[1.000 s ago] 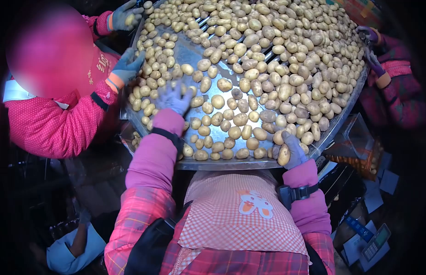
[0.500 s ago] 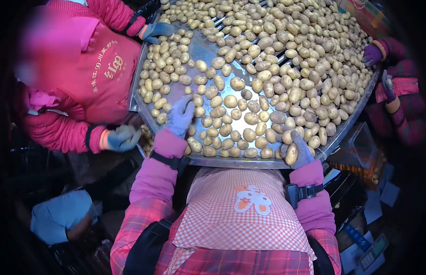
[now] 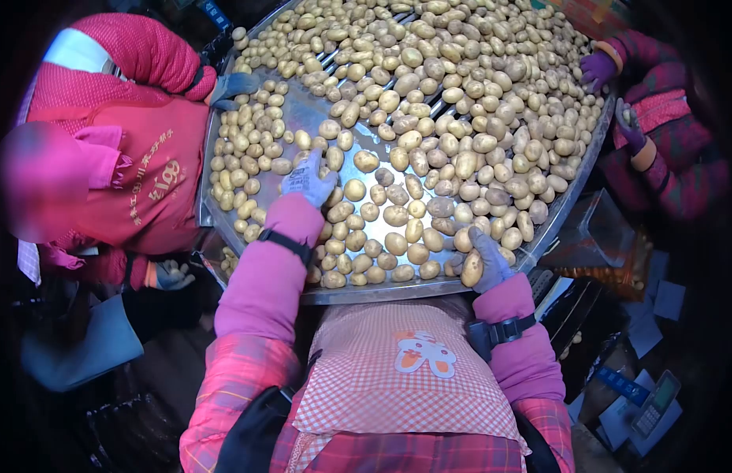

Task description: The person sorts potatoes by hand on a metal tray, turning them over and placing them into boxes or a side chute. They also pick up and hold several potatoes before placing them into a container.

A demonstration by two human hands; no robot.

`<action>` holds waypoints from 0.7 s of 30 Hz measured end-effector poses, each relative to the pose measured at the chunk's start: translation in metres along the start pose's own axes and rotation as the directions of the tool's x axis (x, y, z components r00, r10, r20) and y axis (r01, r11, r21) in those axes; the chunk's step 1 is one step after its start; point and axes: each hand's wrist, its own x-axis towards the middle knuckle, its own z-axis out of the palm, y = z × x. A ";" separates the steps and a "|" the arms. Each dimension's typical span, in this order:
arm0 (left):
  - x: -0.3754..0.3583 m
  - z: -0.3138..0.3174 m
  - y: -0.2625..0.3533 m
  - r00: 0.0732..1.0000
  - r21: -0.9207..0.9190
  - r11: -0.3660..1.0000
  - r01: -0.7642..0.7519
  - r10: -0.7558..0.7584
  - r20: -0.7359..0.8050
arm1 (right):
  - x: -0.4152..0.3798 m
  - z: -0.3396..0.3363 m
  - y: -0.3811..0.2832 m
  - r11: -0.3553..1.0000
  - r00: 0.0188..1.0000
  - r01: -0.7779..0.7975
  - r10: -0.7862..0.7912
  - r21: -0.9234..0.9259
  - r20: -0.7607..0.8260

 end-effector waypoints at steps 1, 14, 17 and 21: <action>-0.004 -0.005 -0.002 0.992 0.072 0.991 -0.113 0.116 -0.047 | -0.001 0.004 0.000 0.998 0.999 -0.014 0.016 0.056 -0.036; 0.011 0.046 0.040 0.965 0.264 0.958 -0.115 0.045 0.257 | 0.012 -0.025 0.016 0.995 0.993 -0.030 0.019 0.094 0.120; 0.002 0.053 0.016 0.976 -0.442 0.888 -0.129 0.191 0.101 | 0.017 -0.034 0.023 0.986 0.992 -0.081 0.066 0.144 0.109; -0.067 0.030 0.054 0.915 -0.920 -0.164 0.355 0.263 0.306 | 0.033 -0.044 0.062 0.957 0.966 0.247 -0.256 0.149 0.045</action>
